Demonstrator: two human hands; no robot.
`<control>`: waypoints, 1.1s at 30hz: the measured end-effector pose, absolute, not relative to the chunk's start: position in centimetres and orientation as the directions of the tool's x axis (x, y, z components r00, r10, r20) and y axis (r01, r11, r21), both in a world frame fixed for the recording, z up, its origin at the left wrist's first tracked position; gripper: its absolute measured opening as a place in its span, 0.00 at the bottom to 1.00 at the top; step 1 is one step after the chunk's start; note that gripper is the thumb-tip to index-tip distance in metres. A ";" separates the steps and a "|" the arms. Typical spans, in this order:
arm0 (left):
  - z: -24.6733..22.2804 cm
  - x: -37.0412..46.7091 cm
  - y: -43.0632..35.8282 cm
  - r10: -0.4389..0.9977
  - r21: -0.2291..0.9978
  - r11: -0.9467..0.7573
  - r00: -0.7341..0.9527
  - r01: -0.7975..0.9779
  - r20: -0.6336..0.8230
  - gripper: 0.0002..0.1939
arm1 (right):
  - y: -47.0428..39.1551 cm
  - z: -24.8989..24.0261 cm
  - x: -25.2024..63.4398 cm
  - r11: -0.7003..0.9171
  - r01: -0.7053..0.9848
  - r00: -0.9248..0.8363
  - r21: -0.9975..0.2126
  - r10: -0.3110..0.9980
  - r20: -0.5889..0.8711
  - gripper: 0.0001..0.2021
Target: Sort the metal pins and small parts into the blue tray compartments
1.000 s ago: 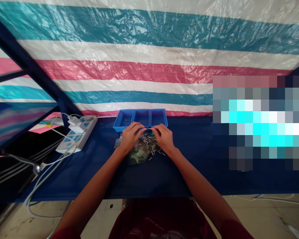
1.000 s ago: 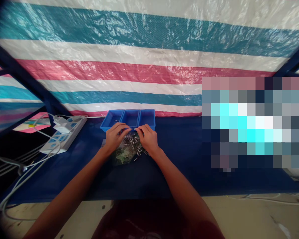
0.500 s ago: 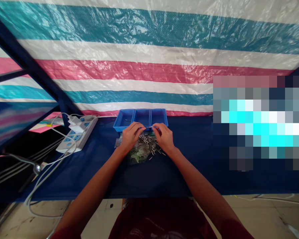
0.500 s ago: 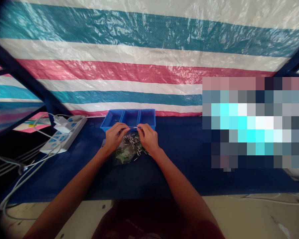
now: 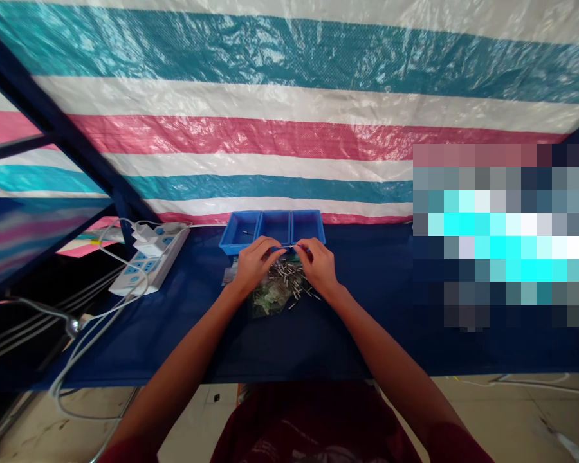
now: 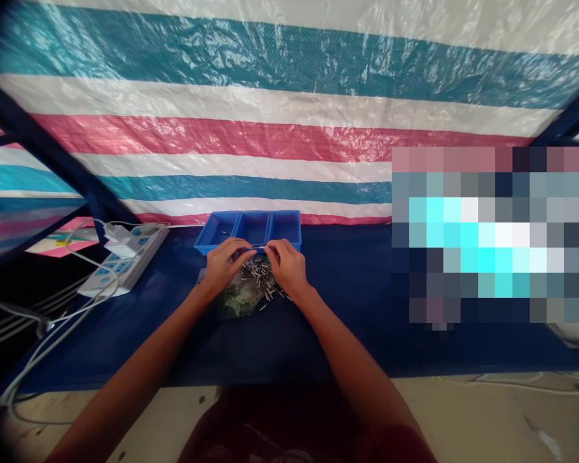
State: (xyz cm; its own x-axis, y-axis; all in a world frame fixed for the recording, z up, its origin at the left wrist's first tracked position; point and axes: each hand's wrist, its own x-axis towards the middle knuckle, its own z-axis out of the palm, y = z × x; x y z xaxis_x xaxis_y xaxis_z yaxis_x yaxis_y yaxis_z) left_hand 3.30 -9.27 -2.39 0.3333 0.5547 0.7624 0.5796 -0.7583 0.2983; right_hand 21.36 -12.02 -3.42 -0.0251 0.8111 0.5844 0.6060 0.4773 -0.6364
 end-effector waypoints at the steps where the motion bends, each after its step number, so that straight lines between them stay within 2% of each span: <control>1: -2.4 3.3 -9.3 0.550 0.291 -0.758 0.332 0.584 0.766 0.10 | -12.0 -3.4 21.3 0.477 0.608 -0.026 -0.635 0.811 0.585 0.13; 14: -2.0 3.5 -9.7 0.529 0.303 -0.777 0.309 0.552 0.790 0.08 | -12.2 -3.1 21.2 0.502 0.640 -0.056 -0.582 0.786 0.616 0.18; 20: -1.5 3.7 -10.0 0.644 0.532 -0.740 0.206 0.411 0.737 0.08 | -12.0 -3.5 21.1 0.561 0.603 -0.091 -0.567 0.755 0.649 0.17; 26: -1.6 3.8 -10.2 0.792 0.762 -0.606 0.081 0.227 0.606 0.08 | -12.0 -3.6 21.1 0.554 0.582 -0.079 -0.595 0.767 0.637 0.14; 33: -1.2 4.1 -10.0 0.881 0.877 -0.472 -0.019 -0.089 0.472 0.10 | -12.0 -3.4 21.2 0.555 0.582 -0.066 -0.595 0.761 0.646 0.14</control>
State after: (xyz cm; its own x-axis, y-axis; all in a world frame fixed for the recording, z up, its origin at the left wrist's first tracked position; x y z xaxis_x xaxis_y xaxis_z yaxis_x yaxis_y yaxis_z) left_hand 4.11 -10.02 -1.23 -0.0191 0.8813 0.4722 -0.0886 -0.4719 0.8772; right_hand 21.16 -11.97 -3.43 -0.0655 0.7609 0.6455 0.5822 0.5546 -0.5946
